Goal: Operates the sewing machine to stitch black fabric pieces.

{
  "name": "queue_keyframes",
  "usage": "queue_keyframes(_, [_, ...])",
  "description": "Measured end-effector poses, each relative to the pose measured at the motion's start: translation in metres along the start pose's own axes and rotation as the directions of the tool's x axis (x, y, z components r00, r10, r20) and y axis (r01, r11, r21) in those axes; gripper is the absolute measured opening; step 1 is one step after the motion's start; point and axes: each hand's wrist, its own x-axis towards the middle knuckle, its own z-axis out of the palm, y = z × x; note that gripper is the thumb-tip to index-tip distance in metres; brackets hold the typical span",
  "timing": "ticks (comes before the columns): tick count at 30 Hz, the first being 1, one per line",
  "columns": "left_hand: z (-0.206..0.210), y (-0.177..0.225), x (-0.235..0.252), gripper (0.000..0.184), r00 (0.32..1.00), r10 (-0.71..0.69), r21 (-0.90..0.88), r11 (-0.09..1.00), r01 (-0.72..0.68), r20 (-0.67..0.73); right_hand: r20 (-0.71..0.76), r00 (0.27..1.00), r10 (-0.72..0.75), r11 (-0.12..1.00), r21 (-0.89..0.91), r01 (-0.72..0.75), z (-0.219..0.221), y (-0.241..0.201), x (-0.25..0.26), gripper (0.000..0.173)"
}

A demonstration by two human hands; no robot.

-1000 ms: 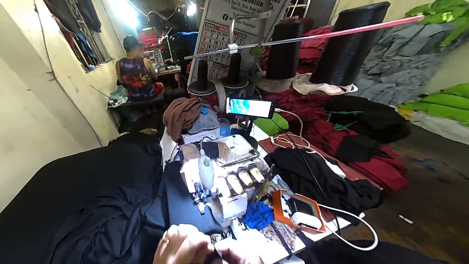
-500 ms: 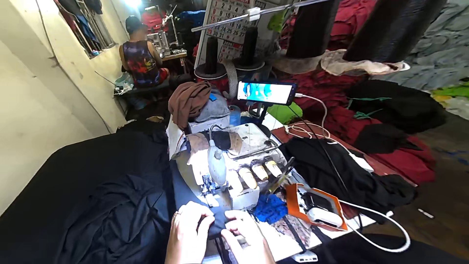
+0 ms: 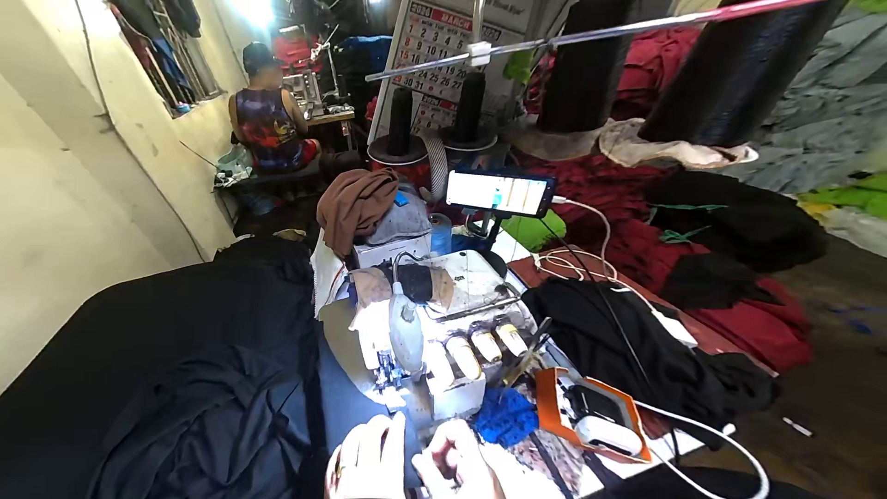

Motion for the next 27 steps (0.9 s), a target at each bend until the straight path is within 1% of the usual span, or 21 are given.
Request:
queue_keyframes(2, [0.002,-0.006,-0.002,0.03,1.0,0.003,-0.022,1.0,-0.003,0.017,0.003,0.999,-0.045,0.999,0.001,0.045,0.001,-0.002,0.001,0.02])
queue_keyframes(6, [0.007,-0.025,-0.004,0.025,0.997,0.081,-0.12,0.989,-0.082,-0.011,0.003,0.991,-0.134,0.99,-0.045,0.134,0.003,-0.006,0.007,0.017])
queue_keyframes(10, [0.002,-0.028,-0.004,0.025,0.994,0.104,-0.093,0.991,-0.1,0.037,0.0,0.982,-0.191,0.98,-0.06,0.191,0.006,-0.005,0.009,0.018])
queue_keyframes(16, [0.004,-0.033,-0.01,0.027,0.995,0.097,-0.09,0.991,-0.095,0.018,0.021,0.982,-0.188,0.981,-0.053,0.189,0.008,0.0,0.001,0.018])
queue_keyframes(19, [0.004,-0.033,-0.008,0.03,0.996,0.077,-0.098,0.993,-0.072,0.043,0.033,0.969,-0.245,0.964,-0.093,0.247,0.007,0.0,0.006,0.015])
queue_keyframes(22, [0.004,-0.037,-0.003,0.029,0.997,0.051,-0.158,0.987,-0.042,0.058,0.081,0.941,-0.328,0.924,-0.18,0.337,0.005,-0.002,0.015,0.017])
queue_keyframes(24, [0.005,-0.041,-0.001,0.028,0.998,0.039,-0.213,0.977,-0.027,0.053,0.1,0.941,-0.323,0.915,-0.222,0.338,0.004,-0.004,0.017,0.018])
queue_keyframes(27, [0.002,-0.043,0.001,0.026,0.996,0.031,-0.237,0.971,-0.01,0.085,0.077,0.949,-0.307,0.914,-0.255,0.316,0.004,-0.002,0.014,0.019])
